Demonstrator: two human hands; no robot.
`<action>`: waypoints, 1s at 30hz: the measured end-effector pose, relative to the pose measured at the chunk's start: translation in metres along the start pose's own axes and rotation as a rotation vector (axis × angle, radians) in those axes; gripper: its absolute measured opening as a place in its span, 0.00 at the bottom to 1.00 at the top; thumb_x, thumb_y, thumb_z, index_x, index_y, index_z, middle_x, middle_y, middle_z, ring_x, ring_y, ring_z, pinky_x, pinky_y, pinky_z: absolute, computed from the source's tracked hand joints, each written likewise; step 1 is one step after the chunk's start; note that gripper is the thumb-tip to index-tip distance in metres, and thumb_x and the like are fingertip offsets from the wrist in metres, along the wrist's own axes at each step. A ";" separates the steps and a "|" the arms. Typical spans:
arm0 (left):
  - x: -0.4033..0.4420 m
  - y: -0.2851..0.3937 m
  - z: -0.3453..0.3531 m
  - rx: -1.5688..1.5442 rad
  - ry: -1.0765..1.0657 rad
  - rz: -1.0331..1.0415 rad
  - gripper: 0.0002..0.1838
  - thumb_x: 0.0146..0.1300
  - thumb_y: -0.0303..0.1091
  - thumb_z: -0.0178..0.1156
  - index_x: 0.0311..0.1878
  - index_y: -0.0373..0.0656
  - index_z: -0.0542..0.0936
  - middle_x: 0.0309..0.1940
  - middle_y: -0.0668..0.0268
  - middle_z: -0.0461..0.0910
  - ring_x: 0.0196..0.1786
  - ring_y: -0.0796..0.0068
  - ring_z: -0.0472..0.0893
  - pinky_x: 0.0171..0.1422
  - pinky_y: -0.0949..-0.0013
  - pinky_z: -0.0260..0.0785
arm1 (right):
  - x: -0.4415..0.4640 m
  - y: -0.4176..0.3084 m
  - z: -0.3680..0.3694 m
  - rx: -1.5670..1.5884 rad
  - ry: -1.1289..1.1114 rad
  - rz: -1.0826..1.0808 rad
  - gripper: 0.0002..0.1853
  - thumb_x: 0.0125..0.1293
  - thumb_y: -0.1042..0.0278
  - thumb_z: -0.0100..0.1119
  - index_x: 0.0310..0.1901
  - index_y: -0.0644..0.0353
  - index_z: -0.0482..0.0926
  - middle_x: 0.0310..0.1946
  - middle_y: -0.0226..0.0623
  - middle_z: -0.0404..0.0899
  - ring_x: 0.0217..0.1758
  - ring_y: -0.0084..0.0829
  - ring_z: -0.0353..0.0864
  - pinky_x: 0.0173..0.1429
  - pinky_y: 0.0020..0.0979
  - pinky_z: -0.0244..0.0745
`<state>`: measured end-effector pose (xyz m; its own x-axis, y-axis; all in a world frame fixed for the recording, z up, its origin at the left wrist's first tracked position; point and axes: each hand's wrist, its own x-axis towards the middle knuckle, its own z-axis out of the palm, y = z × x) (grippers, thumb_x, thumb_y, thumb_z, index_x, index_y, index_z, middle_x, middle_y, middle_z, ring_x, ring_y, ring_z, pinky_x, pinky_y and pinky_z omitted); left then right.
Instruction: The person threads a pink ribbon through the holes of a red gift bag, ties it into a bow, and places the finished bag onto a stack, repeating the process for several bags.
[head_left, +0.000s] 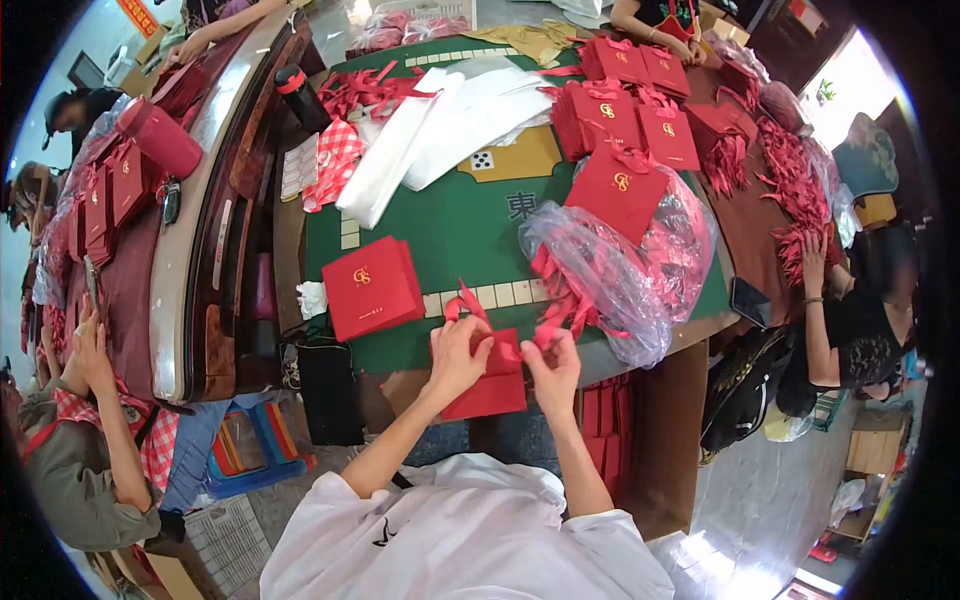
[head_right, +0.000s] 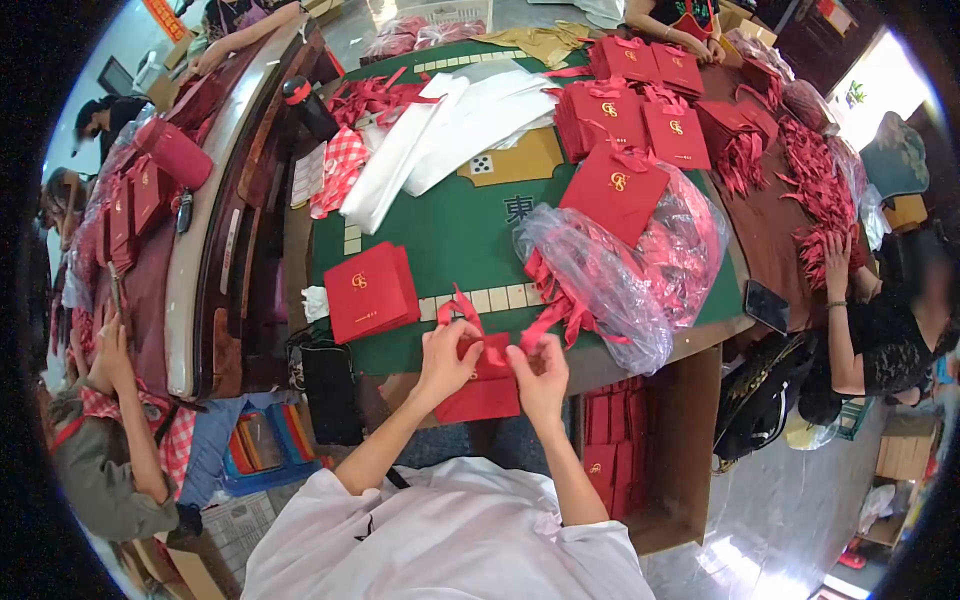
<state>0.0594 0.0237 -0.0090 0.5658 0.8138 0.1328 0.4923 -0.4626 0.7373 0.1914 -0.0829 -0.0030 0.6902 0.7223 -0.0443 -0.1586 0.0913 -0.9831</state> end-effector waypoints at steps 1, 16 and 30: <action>0.003 0.003 0.005 0.051 0.101 0.096 0.05 0.61 0.31 0.64 0.40 0.46 0.80 0.32 0.64 0.81 0.43 0.61 0.80 0.53 0.58 0.61 | -0.005 -0.008 0.003 -0.213 -0.032 -0.074 0.06 0.65 0.77 0.66 0.41 0.61 0.78 0.33 0.27 0.76 0.34 0.18 0.76 0.40 0.22 0.73; -0.010 -0.003 -0.004 -1.017 -0.058 -0.380 0.09 0.70 0.24 0.60 0.52 0.37 0.79 0.42 0.66 0.84 0.45 0.83 0.81 0.51 0.76 0.74 | -0.030 -0.012 0.012 -0.980 -0.410 -0.479 0.07 0.63 0.70 0.65 0.43 0.57 0.85 0.33 0.36 0.76 0.39 0.40 0.78 0.43 0.37 0.72; -0.055 -0.012 -0.006 -0.801 0.052 -0.306 0.06 0.69 0.22 0.59 0.48 0.38 0.78 0.41 0.67 0.81 0.43 0.78 0.81 0.48 0.74 0.74 | 0.009 -0.006 0.052 -0.355 -0.252 -0.071 0.10 0.66 0.76 0.66 0.49 0.65 0.84 0.40 0.32 0.84 0.39 0.22 0.83 0.43 0.25 0.78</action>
<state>0.0178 -0.0131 -0.0212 0.4437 0.8863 -0.1325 -0.0086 0.1520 0.9883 0.1619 -0.0417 0.0113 0.4898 0.8714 0.0272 0.1663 -0.0628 -0.9841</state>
